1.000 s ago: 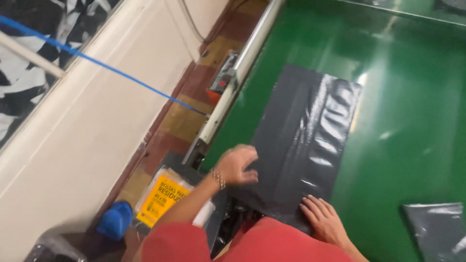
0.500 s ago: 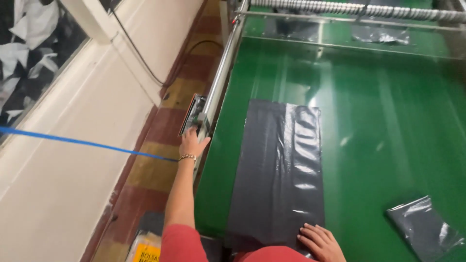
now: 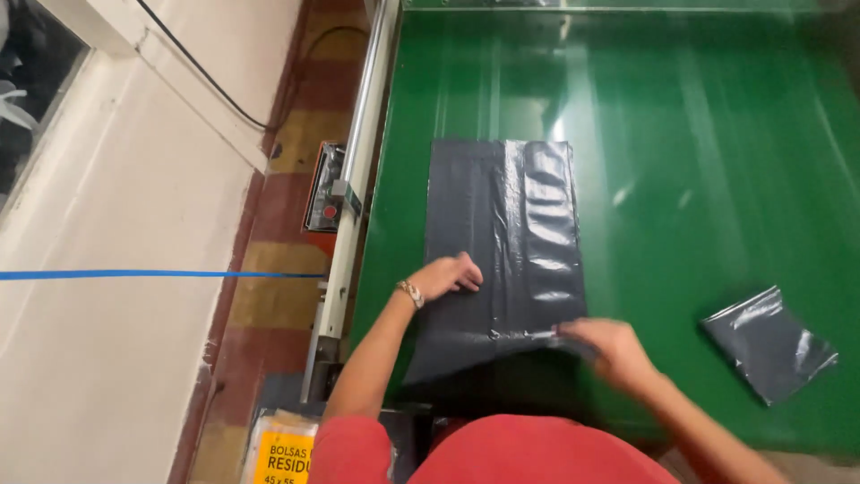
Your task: Folding plastic bags coming off a conveyor belt and stacking them into a crate.
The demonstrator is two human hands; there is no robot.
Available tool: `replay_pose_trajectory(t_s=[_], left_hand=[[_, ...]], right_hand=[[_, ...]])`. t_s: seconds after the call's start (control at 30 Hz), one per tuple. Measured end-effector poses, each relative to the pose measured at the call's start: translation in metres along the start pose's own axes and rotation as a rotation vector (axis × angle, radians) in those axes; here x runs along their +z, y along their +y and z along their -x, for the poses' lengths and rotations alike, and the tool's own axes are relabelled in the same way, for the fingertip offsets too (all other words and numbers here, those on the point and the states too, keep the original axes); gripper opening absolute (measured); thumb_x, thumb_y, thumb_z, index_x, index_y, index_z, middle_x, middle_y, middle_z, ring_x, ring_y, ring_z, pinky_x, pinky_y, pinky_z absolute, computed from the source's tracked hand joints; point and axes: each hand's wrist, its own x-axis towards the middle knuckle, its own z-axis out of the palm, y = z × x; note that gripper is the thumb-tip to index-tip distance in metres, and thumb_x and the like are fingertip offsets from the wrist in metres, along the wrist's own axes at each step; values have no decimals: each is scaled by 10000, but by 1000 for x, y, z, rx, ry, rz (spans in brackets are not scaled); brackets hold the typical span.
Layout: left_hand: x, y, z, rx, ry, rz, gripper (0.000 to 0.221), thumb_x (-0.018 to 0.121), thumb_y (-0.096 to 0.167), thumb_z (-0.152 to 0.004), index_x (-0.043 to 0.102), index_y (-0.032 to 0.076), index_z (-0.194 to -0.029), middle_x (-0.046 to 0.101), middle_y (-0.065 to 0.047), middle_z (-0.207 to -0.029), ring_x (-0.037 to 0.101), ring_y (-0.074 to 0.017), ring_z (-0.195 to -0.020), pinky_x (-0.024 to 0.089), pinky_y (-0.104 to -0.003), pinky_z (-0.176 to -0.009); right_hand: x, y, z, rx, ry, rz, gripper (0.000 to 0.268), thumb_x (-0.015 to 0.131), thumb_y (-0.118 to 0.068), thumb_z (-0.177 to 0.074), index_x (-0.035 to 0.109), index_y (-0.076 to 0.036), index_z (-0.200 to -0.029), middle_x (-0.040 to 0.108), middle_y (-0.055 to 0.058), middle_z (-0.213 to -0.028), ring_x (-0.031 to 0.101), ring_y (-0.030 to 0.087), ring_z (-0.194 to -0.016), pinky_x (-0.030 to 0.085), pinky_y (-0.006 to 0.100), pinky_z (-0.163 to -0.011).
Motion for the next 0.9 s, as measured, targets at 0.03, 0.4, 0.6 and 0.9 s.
replay_pose_trajectory(t_s=[0.03,0.4,0.6,0.9], left_hand=[[-14,-5,-3,2,1,-2,794,165,692,-915,693,126,-1092,740,-63,-1159,727,-192,-1074,511,-366,-935],[-104,-88,-93,-288,566,357,859,383,803,-923,576,109,-1390,575,-256,-1361,614,-390,-1202,593,-481,-849],[-73,-52,-81,-225,869,-235,364,556,631,-918,724,309,-941,749,51,-853,728,-228,-901,587,-368,-752],[-151,-63,23,-169,1568,-680,623,824,410,-747,566,34,-1171,620,-200,-1077,629,-404,-1009,556,-509,-843]], right_hand=[[-14,0,-27,-2,2,1,424,600,-16,-767,708,-163,-1151,770,11,-1147,747,228,-1032,566,385,-907],[-29,197,-278,529,306,-93,185,783,-321,-922,718,-153,-962,703,66,-835,679,304,-853,501,438,-776],[7,281,-294,388,230,301,298,829,-309,-838,715,-93,-1009,678,116,-1056,631,366,-1016,504,448,-890],[-13,265,-304,334,83,548,716,879,-393,-723,657,0,-1279,618,198,-1154,611,382,-1035,445,419,-938]])
